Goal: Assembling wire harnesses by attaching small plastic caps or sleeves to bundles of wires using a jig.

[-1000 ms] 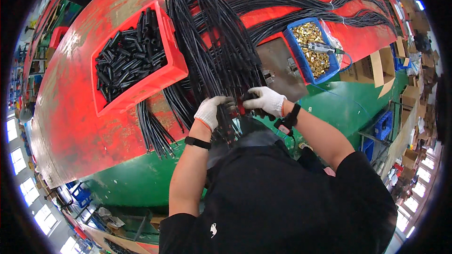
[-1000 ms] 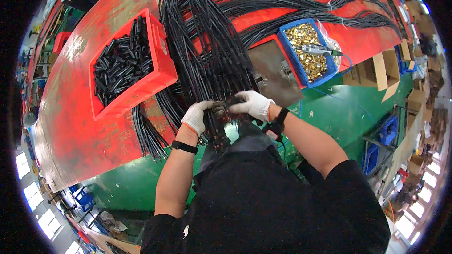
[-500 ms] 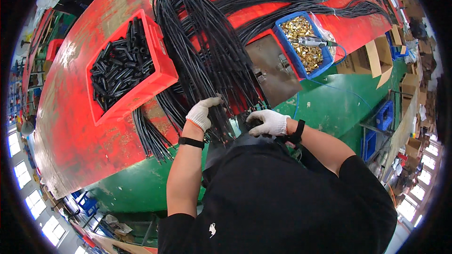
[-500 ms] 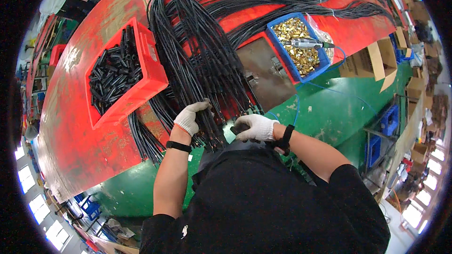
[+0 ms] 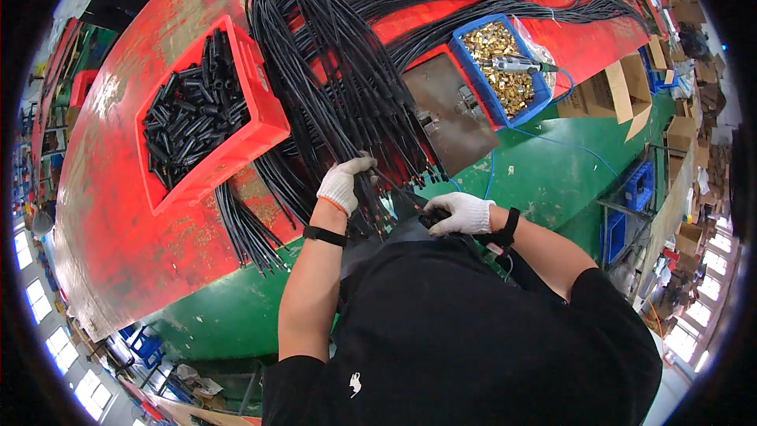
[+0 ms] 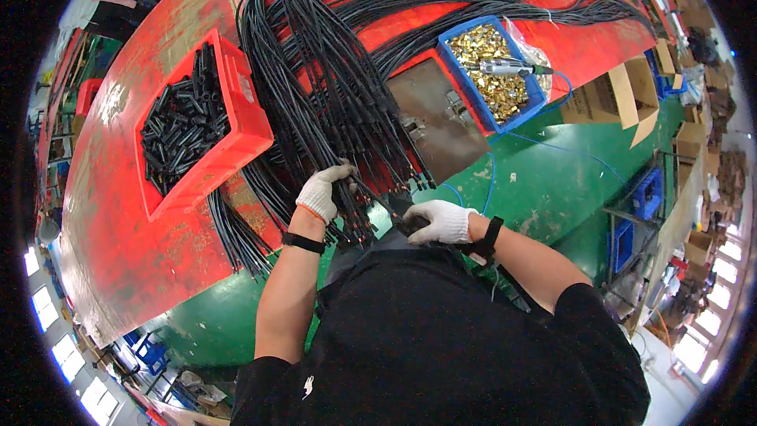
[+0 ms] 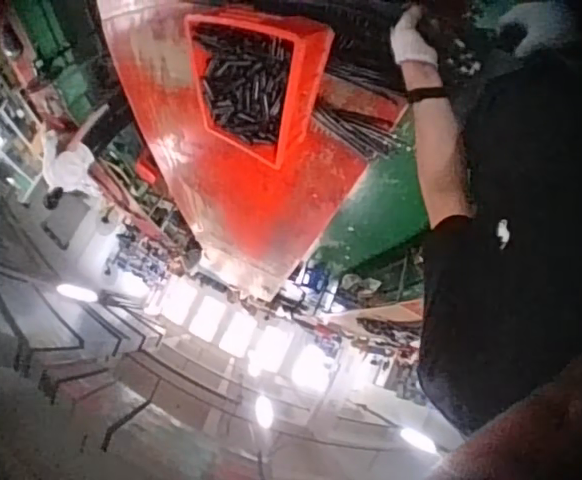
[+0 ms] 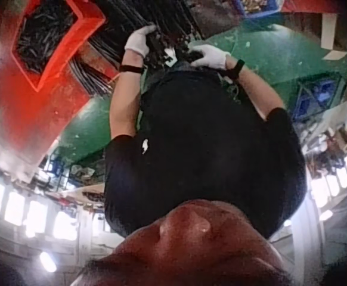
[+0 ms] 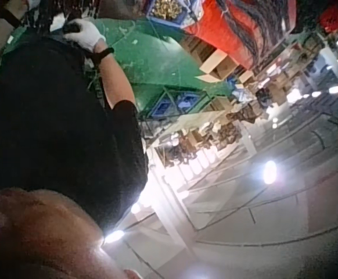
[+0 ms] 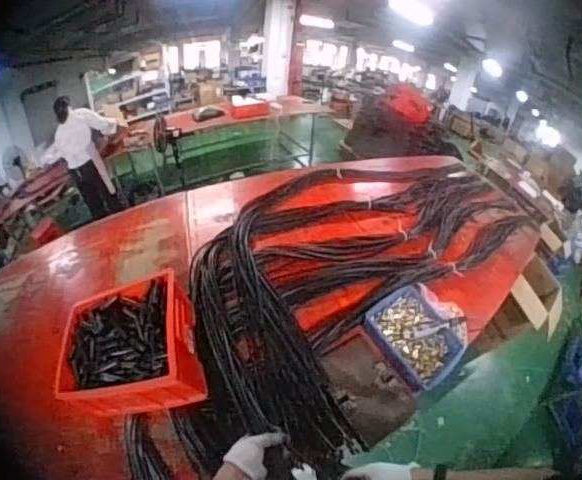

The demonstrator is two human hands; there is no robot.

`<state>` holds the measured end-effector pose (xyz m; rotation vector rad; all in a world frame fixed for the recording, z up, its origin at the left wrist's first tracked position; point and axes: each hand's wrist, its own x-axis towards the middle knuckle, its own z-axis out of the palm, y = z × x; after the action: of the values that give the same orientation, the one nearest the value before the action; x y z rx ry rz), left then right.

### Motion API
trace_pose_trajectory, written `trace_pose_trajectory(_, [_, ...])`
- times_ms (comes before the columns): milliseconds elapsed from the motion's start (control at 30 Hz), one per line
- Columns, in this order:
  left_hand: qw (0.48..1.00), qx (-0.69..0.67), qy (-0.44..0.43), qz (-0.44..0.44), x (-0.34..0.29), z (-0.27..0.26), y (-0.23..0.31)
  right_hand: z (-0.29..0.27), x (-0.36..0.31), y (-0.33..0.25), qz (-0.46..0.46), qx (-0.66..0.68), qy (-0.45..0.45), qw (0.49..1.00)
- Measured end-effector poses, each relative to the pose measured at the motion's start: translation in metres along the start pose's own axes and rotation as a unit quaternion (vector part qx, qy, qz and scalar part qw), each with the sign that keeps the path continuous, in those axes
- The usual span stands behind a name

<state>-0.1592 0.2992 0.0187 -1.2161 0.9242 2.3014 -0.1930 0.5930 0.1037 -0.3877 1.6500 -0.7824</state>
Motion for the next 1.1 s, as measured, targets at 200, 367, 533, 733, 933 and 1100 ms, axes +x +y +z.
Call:
trace_pose_trajectory(200, [1.0, 0.009, 0.004, -0.004, 0.003, -0.001, 0.001, -0.001, -0.003, 0.012, 0.006, 0.04, -0.009, 0.999])
trace_pose_trajectory(367, [1.0, 0.003, -0.01, 0.003, 0.004, -0.002, -0.002, -0.001, -0.002, 0.002, 0.017, 0.084, -0.001, 0.996])
trace_pose_trajectory(533, [0.999, 0.034, -0.018, 0.014, 0.001, 0.0, 0.002, -0.001, 0.023, -0.028, 0.044, 0.086, 0.027, 0.995])
trace_pose_trajectory(733, [0.999, 0.003, 0.009, 0.039, -0.024, 0.001, 0.012, -0.024, 0.091, -0.072, 0.002, 0.066, 0.111, 0.992])
trace_pose_trajectory(933, [1.0, -0.018, -0.012, 0.004, -0.038, -0.041, 0.025, -0.051, 0.166, -0.108, -0.069, 0.019, 0.157, 0.985])
trace_pose_trajectory(1100, [0.992, -0.101, -0.07, -0.024, -0.04, -0.038, 0.026, -0.051, 0.148, -0.121, -0.032, 0.331, 0.135, 0.933])
